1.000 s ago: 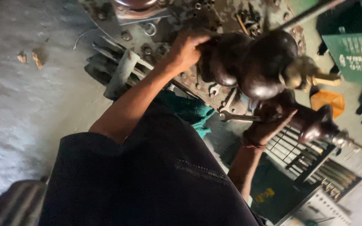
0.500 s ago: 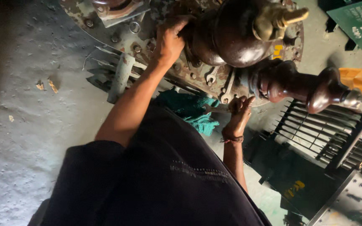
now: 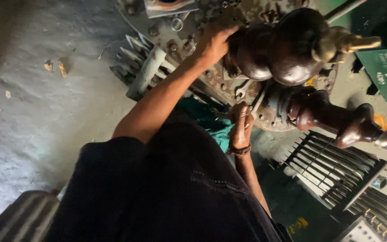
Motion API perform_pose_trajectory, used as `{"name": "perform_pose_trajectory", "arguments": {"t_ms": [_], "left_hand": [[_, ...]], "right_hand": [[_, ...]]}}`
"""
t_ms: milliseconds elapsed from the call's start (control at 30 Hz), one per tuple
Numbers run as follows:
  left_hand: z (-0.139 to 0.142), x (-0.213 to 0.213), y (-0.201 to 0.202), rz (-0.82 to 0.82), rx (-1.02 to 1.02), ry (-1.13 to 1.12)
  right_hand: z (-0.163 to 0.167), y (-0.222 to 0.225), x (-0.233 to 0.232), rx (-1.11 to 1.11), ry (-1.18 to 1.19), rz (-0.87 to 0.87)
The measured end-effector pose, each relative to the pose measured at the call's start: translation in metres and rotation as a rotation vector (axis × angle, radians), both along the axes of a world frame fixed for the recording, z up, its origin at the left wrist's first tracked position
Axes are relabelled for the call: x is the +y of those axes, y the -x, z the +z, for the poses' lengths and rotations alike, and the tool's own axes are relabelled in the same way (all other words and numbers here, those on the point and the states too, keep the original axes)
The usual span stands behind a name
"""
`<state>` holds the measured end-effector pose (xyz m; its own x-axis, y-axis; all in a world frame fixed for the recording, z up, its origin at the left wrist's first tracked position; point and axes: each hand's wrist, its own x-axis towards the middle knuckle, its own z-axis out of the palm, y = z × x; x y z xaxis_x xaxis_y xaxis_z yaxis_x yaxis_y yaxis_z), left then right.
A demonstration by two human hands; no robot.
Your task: The person uses a wrench to tighten bolts on a large electrical insulator assembly. They repeatedly adjust the wrench and rotate the insulator to access different bolts.
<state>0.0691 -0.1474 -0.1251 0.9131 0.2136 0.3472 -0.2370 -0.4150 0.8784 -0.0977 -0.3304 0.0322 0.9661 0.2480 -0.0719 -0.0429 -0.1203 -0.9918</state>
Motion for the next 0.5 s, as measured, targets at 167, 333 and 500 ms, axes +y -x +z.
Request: {"name": "perform_pose_trajectory", "arguments": {"t_ms": [167, 333, 500], "left_hand": [[0.012, 0.008, 0.014, 0.026, -0.273, -0.377], [0.025, 0.027, 0.015, -0.222, -0.143, -0.499], [0.022, 0.030, 0.006, -0.178, -0.182, -0.566]], "right_hand": [[0.009, -0.001, -0.023, -0.444, 0.584, 0.333], [-0.015, -0.029, -0.060, -0.682, 0.903, 0.714], [-0.072, -0.038, -0.059, -0.860, 0.795, 0.719]]}}
